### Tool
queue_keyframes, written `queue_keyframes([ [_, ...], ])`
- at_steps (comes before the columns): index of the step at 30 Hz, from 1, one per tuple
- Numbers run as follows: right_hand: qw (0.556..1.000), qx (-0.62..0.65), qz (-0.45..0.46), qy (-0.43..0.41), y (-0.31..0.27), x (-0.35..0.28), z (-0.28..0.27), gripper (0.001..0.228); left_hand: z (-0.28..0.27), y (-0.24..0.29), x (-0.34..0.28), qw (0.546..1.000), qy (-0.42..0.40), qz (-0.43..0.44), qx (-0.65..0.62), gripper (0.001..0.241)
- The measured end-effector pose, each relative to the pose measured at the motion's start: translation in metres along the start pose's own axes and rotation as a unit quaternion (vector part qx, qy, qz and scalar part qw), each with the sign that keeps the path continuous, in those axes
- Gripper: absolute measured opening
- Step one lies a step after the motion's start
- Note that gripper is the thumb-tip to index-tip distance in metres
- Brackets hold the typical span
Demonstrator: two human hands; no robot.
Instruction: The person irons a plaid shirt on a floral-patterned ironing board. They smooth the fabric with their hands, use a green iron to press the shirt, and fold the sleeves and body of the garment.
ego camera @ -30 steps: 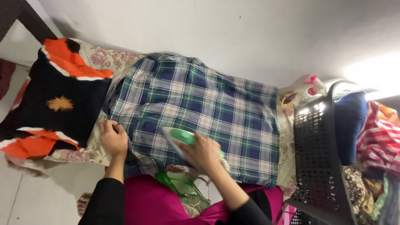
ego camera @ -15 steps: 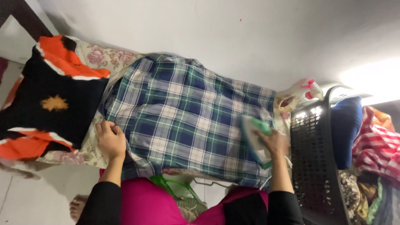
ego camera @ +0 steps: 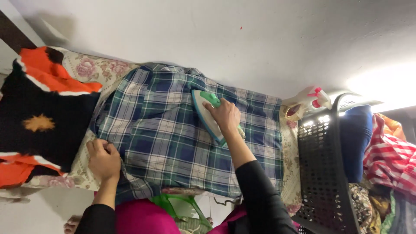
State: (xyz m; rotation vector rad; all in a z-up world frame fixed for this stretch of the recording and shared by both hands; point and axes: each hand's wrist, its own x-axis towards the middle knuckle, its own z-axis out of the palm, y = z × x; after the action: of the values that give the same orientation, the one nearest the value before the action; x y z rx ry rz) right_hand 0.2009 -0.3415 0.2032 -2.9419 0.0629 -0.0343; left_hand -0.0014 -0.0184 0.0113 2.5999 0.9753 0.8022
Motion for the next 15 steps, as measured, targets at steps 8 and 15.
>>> queue_keyframes([
  [8, 0.984, -0.048, 0.173, -0.020, 0.142, 0.014, -0.002, 0.070, -0.003, 0.005, 0.000, 0.999, 0.000, -0.035, -0.037, 0.010],
  [15, 0.975, -0.054, 0.208, 0.050, 0.295, -0.011, -0.029, 0.082, 0.009, -0.002, -0.001, 0.999, 0.031, -0.017, -0.025, 0.012],
])
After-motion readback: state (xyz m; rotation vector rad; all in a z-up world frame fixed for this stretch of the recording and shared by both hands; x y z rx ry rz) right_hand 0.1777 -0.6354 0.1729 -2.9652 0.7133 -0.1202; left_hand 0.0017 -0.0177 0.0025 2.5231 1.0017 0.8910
